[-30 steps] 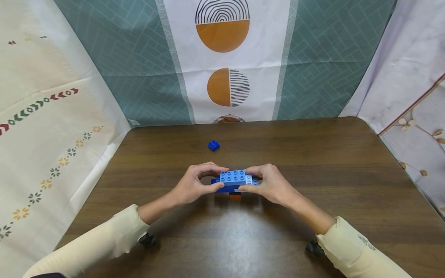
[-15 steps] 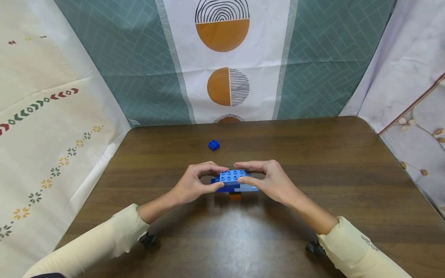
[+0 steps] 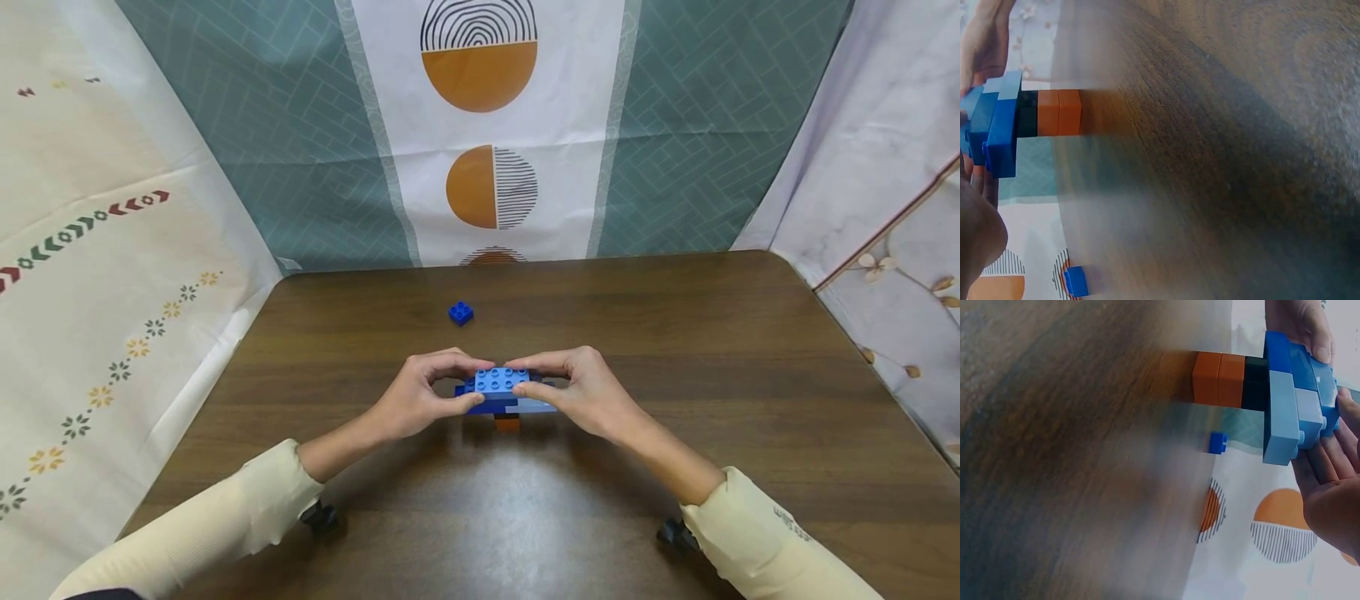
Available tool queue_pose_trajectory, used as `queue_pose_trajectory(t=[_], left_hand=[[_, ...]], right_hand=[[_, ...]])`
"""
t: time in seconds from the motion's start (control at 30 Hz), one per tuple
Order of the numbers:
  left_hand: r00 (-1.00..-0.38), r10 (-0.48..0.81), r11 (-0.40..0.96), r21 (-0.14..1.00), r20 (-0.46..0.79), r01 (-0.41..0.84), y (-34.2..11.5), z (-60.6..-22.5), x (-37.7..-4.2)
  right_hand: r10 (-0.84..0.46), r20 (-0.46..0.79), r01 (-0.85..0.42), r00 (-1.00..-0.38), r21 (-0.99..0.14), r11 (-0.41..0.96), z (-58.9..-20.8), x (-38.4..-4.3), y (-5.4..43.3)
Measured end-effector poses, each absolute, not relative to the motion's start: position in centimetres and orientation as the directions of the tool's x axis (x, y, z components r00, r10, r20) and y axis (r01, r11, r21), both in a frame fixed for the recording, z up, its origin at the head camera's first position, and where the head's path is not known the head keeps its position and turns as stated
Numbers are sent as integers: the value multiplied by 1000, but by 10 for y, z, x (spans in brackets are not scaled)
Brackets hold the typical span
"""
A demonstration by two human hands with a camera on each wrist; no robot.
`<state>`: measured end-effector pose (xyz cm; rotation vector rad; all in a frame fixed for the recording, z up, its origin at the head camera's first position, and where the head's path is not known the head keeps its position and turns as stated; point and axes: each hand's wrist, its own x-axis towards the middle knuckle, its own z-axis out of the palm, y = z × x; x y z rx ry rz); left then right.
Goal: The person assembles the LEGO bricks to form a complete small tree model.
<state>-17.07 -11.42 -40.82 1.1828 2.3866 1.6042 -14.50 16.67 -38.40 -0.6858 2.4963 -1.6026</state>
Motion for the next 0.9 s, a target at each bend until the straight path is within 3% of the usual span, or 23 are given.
queue_pose_trajectory(t=[0.57,0.9], left_hand=[[-704,590,160,797,395,582,-115,-414,-166],[-757,562,237,812,333,533,-110,-410,-159]], right_hand=[[-434,168,-329,-885,-885,328,-387,-146,167],[-425,161,-316,-891,-891,325,-387,-145,167]])
